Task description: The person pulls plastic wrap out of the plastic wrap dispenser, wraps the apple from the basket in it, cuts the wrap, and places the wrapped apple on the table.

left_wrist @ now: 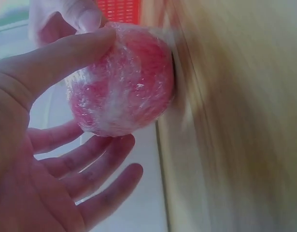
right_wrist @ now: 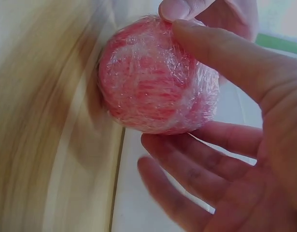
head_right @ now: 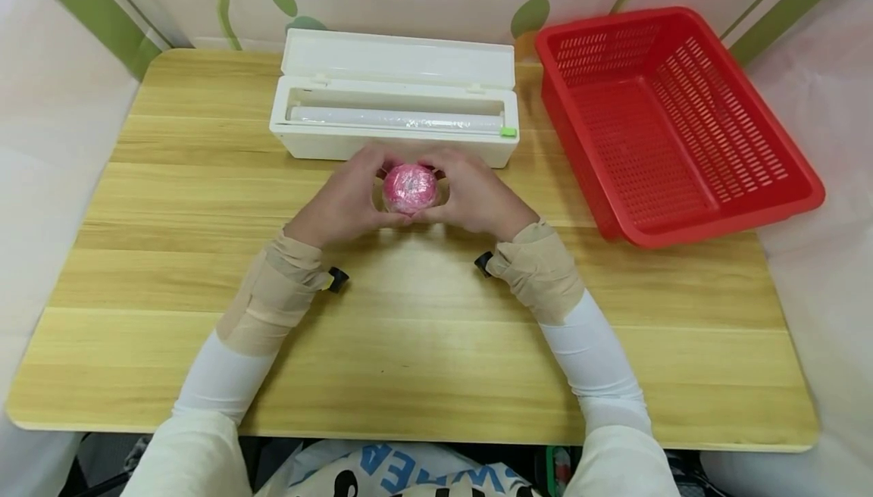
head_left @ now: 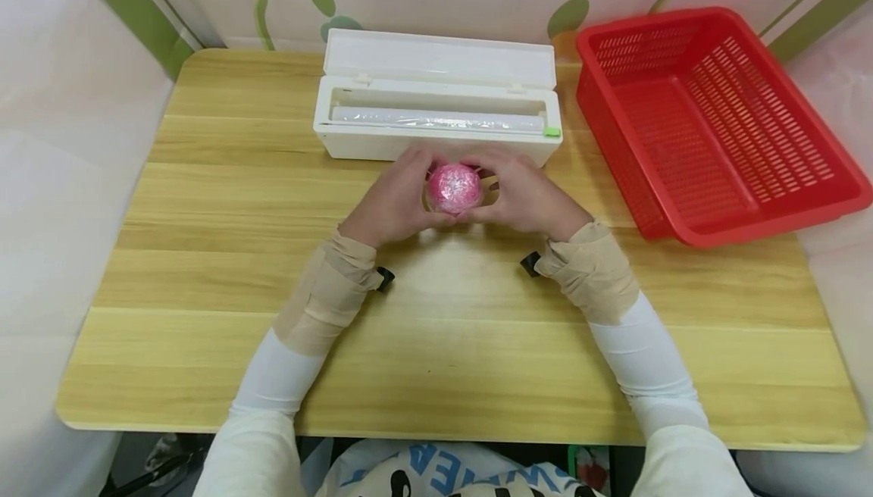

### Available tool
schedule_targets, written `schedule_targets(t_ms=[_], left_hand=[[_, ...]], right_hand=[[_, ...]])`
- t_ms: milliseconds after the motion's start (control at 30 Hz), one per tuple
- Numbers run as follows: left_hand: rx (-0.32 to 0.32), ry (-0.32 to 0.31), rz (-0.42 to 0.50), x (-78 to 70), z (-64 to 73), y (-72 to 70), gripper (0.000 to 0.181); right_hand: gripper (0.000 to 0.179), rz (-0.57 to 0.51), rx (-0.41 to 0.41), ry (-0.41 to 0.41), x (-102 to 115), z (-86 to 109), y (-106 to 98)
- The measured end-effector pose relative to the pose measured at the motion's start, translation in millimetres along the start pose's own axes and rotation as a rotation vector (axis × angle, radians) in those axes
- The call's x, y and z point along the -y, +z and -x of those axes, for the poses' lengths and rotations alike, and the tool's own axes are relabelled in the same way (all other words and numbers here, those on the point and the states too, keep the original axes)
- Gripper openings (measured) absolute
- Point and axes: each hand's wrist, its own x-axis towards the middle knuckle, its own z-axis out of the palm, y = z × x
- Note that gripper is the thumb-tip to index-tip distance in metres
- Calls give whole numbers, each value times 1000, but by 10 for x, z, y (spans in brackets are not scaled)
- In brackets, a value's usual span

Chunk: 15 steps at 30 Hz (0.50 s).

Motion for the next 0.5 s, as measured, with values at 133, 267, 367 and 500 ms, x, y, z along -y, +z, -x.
schedule_targets(t_ms=[133, 267, 367, 500], left_hand=[[17, -16, -103, -36, 32, -6, 84], [45, -9, -138, -83, 92, -70, 87], [49, -3, -156, -123, 168, -186, 82], [7, -9, -209, -170, 291, -379, 70]], right_hand=[[87, 53, 17, -2, 28, 7, -4], [81, 65, 11, 39, 89, 49, -60], [70, 87, -66, 98, 166, 111, -138], [71, 216, -191, 150, 276, 197, -233]])
